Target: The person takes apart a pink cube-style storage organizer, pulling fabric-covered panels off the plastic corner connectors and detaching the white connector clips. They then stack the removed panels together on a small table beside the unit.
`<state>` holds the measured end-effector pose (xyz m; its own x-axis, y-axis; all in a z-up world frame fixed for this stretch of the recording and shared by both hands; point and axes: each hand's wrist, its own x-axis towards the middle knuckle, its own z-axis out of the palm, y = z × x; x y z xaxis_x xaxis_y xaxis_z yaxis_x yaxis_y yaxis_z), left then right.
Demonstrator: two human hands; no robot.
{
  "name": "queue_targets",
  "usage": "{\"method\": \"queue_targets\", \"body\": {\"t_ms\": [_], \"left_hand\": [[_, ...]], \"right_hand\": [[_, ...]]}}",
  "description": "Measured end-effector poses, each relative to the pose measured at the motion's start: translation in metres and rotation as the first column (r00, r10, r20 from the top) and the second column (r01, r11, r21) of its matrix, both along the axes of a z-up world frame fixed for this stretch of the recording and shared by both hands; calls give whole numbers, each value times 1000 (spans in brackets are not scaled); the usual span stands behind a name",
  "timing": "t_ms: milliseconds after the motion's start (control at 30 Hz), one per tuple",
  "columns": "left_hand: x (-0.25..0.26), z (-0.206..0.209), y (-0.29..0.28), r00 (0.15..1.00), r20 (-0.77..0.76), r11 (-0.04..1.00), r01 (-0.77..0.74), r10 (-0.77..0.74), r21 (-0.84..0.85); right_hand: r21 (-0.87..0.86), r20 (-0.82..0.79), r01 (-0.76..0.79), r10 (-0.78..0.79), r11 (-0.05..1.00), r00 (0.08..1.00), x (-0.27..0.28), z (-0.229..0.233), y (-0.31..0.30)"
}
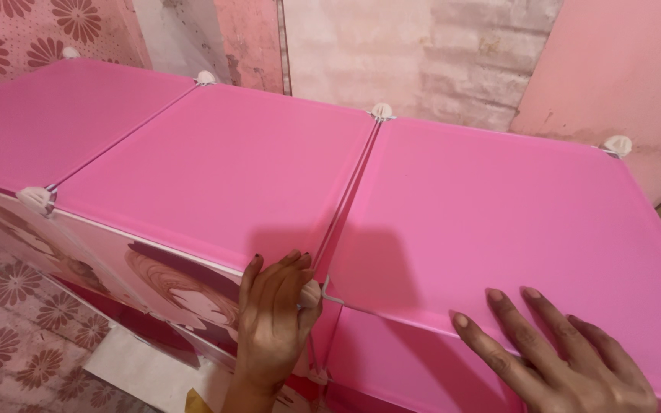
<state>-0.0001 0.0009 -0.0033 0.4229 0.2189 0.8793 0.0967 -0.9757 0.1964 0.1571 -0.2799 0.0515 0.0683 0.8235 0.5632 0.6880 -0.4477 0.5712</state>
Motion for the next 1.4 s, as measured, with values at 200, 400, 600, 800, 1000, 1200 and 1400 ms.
{"method": "queue_targets", "body": {"t_ms": [200,400,600,800,1000,1200,1400], "left_hand": [[-1,3,0,1000,-5,1000,15,-15,-1],[-1,4,-1,1000,10,1000,16,-17,18],[0,4,0,1000,22,999,8,-9,32],[-2,3,0,1000,4,1000,7,-7,10],[-2,2,3,999,-15,999,41,-41,-4],[-2,1,4,998,-15,998,58,-58,-20],[-1,1,2,994,27,994,104,-104,-20]], "right_hand": [[3,-25,19,-19,1000,1000,-3,-2,0],[3,-47,31,-31,1000,998,-4,-4,1],[-36,-53,49,-51,998,997,-1,-10,-2],[-53,-55,30,-33,998,998,4,-13,-5],[-80,-34,26,-28,996,999,12,-19,-8],[-115,-54,29,-35,993,998,14,-23,-9],[-60,-8,32,-32,998,999,9,-28,-3]]}}
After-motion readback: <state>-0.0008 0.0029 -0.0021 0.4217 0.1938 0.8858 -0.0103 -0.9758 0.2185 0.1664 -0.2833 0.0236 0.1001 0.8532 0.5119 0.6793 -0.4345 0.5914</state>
